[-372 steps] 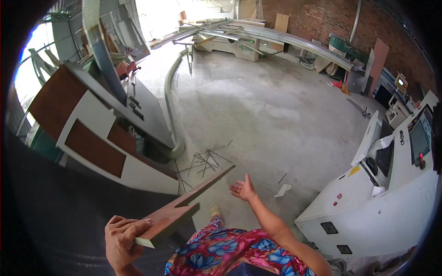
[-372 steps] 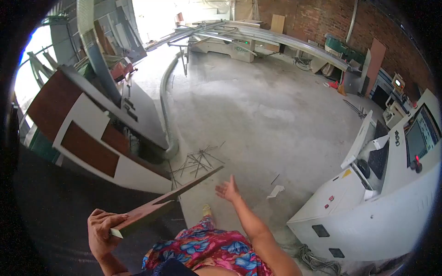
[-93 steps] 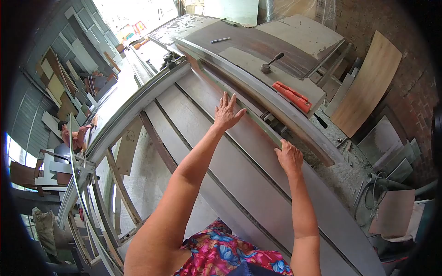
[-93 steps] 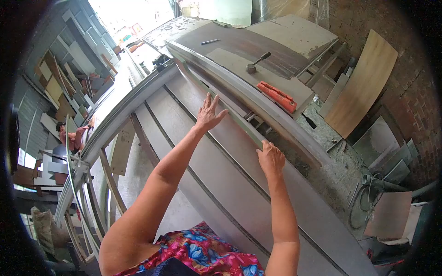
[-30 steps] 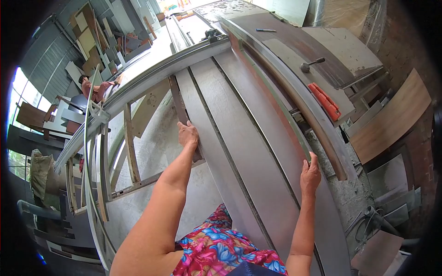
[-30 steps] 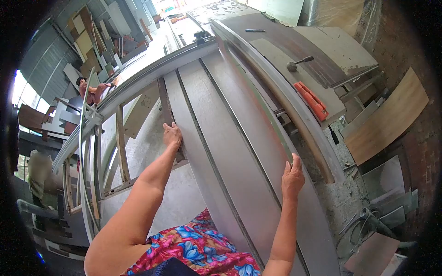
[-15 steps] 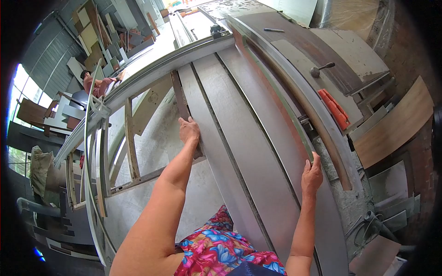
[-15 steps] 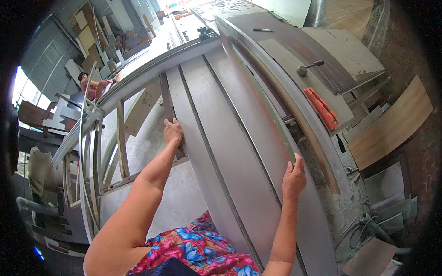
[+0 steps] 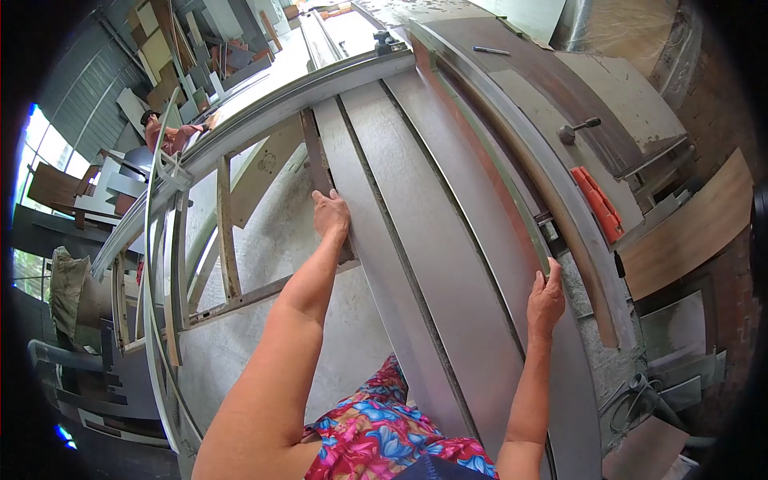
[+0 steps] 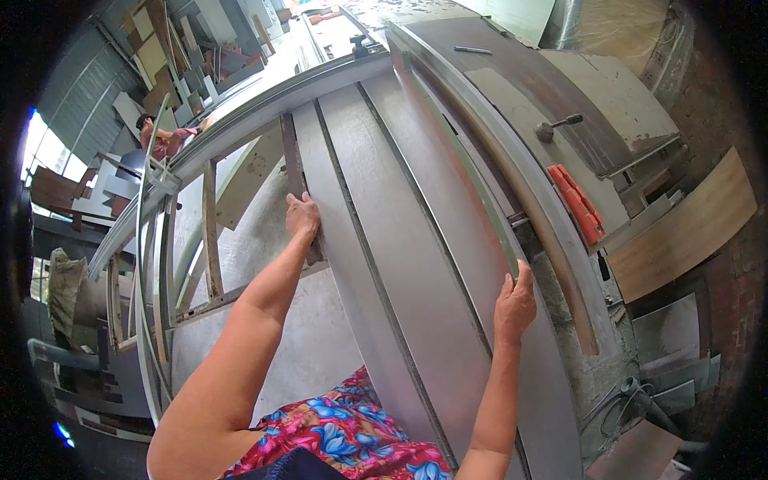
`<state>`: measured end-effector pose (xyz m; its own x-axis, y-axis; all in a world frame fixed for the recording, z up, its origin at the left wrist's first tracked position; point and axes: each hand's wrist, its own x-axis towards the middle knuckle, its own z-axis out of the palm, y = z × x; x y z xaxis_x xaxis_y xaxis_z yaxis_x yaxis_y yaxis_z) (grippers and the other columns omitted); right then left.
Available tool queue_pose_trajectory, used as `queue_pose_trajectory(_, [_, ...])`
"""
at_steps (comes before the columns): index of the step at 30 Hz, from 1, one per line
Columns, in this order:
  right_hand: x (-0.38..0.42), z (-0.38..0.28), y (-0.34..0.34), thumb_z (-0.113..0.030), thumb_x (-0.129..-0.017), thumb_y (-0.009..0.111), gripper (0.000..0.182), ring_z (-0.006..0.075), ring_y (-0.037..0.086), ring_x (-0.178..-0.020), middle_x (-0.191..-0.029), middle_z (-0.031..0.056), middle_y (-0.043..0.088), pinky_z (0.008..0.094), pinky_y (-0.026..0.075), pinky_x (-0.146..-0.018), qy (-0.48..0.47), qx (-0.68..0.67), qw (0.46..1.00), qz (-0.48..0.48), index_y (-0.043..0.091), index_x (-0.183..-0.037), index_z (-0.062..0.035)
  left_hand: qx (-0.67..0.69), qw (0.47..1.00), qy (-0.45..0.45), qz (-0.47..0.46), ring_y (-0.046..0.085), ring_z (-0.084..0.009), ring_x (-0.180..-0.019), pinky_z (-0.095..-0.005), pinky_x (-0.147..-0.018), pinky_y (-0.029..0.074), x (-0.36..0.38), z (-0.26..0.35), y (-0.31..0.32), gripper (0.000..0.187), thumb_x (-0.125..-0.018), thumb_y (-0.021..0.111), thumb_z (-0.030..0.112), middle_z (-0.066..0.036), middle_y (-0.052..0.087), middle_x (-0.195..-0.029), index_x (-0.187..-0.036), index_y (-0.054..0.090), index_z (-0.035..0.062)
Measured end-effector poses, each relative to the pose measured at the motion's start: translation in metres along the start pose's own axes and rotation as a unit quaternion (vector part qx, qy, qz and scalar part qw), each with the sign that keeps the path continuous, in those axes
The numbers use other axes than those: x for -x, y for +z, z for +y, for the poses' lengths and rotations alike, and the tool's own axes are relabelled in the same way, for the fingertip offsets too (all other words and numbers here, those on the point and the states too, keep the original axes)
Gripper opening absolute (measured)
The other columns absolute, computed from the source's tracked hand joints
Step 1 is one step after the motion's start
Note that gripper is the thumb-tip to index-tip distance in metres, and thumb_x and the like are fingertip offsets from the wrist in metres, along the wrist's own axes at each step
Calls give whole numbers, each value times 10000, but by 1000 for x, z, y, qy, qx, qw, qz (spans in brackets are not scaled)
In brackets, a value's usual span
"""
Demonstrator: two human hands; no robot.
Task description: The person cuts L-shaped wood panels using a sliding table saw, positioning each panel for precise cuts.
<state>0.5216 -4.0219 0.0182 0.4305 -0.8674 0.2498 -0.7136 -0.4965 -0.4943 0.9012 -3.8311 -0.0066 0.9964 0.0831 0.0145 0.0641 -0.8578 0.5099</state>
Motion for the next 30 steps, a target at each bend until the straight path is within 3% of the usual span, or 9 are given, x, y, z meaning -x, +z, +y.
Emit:
queue_pose_trajectory(4, [-9, -13, 6, -116, -895, 510, 322, 343, 602, -960, -1084, 157, 608, 420, 481, -741, 6, -15, 1000, 18, 435, -1208, -118, 7, 1000, -2, 8, 604, -405, -921, -466, -807, 466, -11, 3, 4, 471, -908, 425, 359, -259, 611, -1003, -1200, 381, -8])
queue_pose_trajectory(10, [-25, -32, 14, -118, -893, 512, 315, 359, 593, -963, -1091, 162, 603, 428, 477, -745, 2, -29, 999, 23, 447, -1201, -113, 2, 1000, -6, 0, 601, -400, -936, -466, -813, 464, -23, 4, 4, 497, -909, 422, 364, -263, 602, -1033, -1229, 369, -12])
queue_pose_trajectory(17, [-31, -33, 27, -124, -889, 517, 326, 338, 593, -976, -1120, 152, 590, 418, 487, -754, -5, -4, 1000, 15, 434, -1205, -122, 15, 1000, -7, 1, 597, -394, -952, -461, -815, 466, -32, 2, 8, 515, -905, 431, 348, -263, 589, -1068, -1251, 362, -28])
queue_pose_trajectory(22, [-44, -52, 29, -123, -881, 525, 347, 306, 583, -1018, -1155, 132, 573, 401, 503, -770, 42, 8, 999, -13, 420, -1212, -128, 7, 1000, 2, 12, 598, -391, -947, -461, -809, 469, -53, 13, 13, 494, -903, 436, 343, -262, 595, -1048, -1224, 375, -28])
queue_pose_trajectory(30, [-63, -66, 50, -113, -862, 556, 346, 310, 564, -997, -1088, 132, 529, 407, 510, -750, -9, 22, 999, 36, 440, -1189, -120, -5, 1000, 3, 6, 606, -393, -918, -462, -793, 476, -80, 22, 19, 459, -908, 428, 350, -259, 607, -991, -1185, 380, -14])
